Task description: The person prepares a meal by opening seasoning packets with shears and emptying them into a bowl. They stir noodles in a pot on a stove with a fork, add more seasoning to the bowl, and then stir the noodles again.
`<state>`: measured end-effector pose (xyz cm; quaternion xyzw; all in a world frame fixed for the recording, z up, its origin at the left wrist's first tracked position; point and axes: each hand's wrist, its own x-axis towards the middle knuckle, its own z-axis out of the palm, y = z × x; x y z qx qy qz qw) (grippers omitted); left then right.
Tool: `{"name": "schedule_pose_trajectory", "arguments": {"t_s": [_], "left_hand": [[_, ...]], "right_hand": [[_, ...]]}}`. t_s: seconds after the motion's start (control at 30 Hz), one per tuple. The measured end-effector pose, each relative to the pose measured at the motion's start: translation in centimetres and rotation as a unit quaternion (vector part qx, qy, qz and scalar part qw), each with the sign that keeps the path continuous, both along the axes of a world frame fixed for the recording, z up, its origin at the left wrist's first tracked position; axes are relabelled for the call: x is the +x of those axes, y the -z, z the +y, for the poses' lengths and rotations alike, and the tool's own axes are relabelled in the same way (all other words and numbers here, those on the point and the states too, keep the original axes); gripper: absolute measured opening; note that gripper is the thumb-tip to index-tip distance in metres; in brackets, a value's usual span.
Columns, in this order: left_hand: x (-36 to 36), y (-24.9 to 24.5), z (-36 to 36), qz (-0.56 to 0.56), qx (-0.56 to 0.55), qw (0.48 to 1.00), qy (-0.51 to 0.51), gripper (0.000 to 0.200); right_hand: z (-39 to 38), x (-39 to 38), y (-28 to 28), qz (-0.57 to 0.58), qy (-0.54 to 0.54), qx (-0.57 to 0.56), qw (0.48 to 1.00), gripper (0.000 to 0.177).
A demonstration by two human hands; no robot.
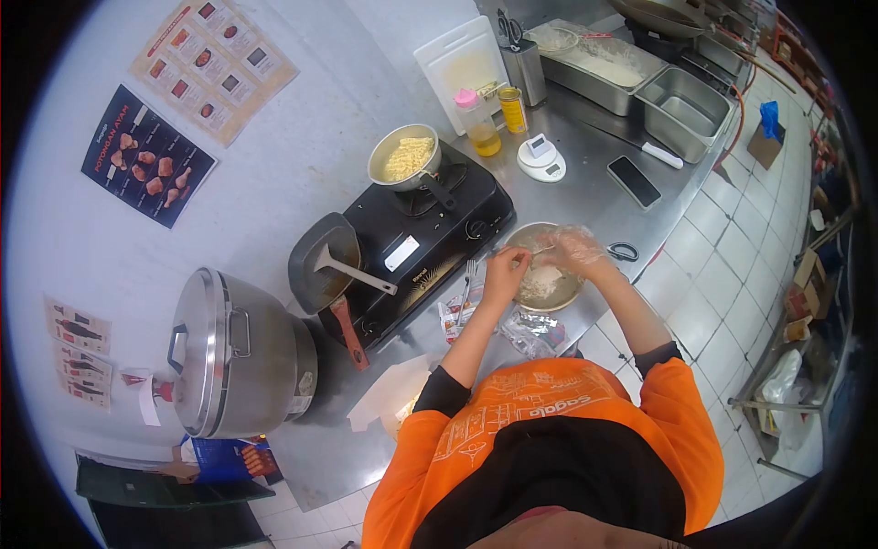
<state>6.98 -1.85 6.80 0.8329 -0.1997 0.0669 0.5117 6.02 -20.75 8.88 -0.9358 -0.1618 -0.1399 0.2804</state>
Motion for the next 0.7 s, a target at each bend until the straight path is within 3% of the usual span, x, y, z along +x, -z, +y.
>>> {"name": "schedule_pose_trajectory", "arguments": {"t_s": [0.03,0.1,0.17,0.23,0.3,0.37,0.43,0.5,0.63,0.7], "left_hand": [[0.1,0.0,-0.2,-0.001,0.012,1.000,0.005,0.011],[0.3,0.3,-0.5,-0.014,0.022,0.999,0.022,0.012],[0.1,-0.1,-0.5,-0.025,0.033,0.998,0.036,0.014],[-0.4,-0.9,-0.5,-0.151,0.043,0.988,0.003,0.021],[-1.4,-2.3,0.1,-0.198,0.078,0.977,-0.031,0.023],[-2.9,-2.0,1.2,-0.240,0.112,0.962,-0.063,0.026],[-4.8,-1.0,2.6,0.049,0.119,0.990,0.048,0.028],[-7.5,-1.5,3.3,0.146,0.177,0.958,0.174,0.029],[-11.0,2.2,4.5,0.047,0.204,0.956,0.205,0.031],[-11.7,1.7,4.3,0.105,0.268,0.942,0.174,0.035]], "right_hand": [[0.1,0.1,-0.1,0.000,0.002,0.000,1.000,0.022],[0.1,0.5,-0.4,0.134,-0.042,-0.045,0.989,0.028],[-0.2,0.6,-0.1,0.139,-0.036,-0.033,0.989,0.029],[-0.2,0.4,0.0,0.145,-0.031,-0.020,0.989,0.029],[-0.1,-0.1,0.0,0.075,0.015,-0.013,0.997,0.027],[-0.2,0.3,2.0,0.113,0.031,-0.050,0.992,0.025],[-0.3,0.3,2.6,0.146,0.044,-0.085,0.985,0.024],[-0.1,-0.4,0.9,0.081,0.070,-0.033,0.994,0.023],[-0.3,-0.6,1.5,0.074,0.051,-0.066,0.994,0.021],[-0.3,-0.8,0.7,-0.066,0.089,0.005,0.994,0.020]]}}
